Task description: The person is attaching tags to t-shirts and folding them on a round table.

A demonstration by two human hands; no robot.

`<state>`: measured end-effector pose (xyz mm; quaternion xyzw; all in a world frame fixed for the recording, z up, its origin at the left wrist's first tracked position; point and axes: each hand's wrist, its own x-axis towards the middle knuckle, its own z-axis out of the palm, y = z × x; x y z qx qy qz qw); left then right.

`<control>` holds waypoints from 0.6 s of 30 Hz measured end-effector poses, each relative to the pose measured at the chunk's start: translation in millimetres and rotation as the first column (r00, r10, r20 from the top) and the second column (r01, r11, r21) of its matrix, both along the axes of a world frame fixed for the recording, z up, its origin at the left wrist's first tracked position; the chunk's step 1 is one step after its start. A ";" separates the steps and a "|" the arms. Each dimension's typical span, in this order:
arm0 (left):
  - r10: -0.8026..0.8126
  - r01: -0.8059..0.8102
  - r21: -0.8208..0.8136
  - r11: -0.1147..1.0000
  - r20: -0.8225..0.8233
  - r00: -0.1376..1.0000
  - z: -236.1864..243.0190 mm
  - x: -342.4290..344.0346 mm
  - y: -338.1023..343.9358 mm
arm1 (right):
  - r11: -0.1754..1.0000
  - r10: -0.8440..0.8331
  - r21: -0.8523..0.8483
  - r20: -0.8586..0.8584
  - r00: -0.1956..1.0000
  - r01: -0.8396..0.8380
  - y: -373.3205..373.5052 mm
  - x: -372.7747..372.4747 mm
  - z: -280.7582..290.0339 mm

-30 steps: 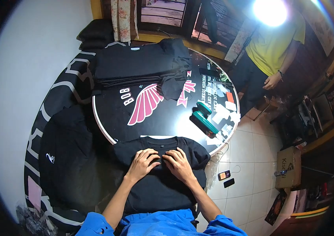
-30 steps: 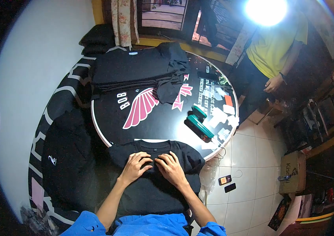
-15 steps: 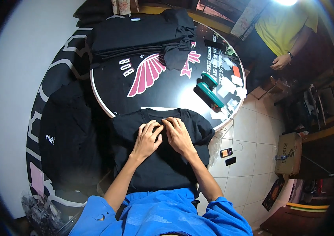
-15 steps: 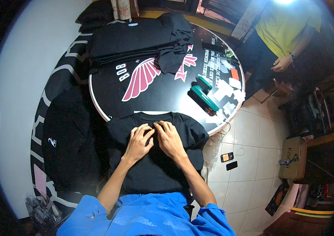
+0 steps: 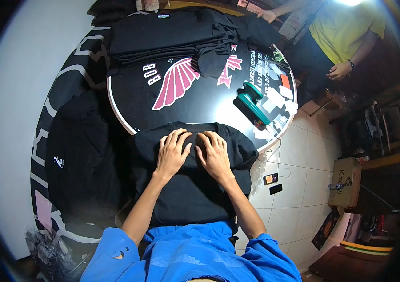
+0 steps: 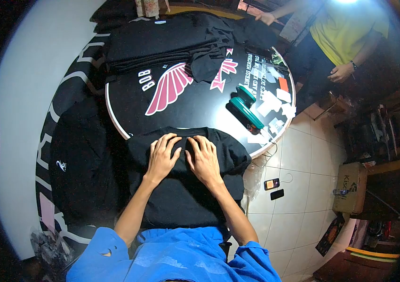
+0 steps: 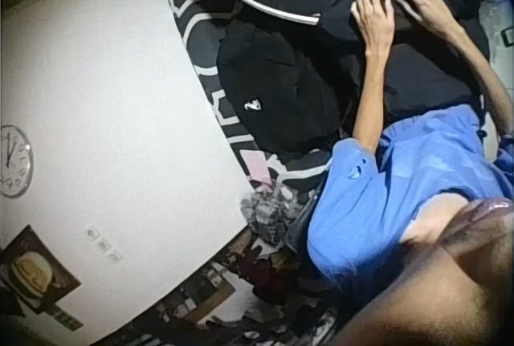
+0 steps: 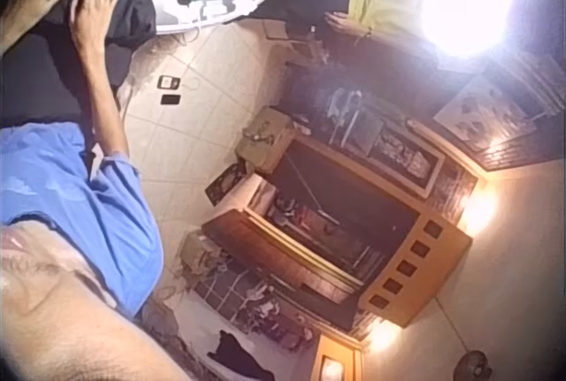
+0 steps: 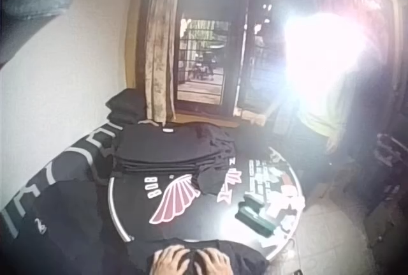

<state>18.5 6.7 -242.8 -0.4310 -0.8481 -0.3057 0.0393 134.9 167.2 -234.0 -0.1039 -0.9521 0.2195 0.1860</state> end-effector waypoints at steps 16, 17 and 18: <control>-0.042 0.043 -0.020 0.999 0.014 0.999 -4.4 0.0 -8.8 | 0.993 -0.111 0.041 0.044 0.993 0.110 5.4 11.5 -3.6; -0.044 0.044 -0.019 0.999 0.014 0.999 -4.4 0.0 -9.1 | 0.993 -0.113 0.042 0.045 0.993 0.111 5.2 12.6 -4.4; -0.050 0.050 -0.007 0.999 0.017 0.999 -5.4 -0.4 -9.9 | 0.993 -0.111 0.044 0.038 0.993 0.110 4.7 13.2 -4.6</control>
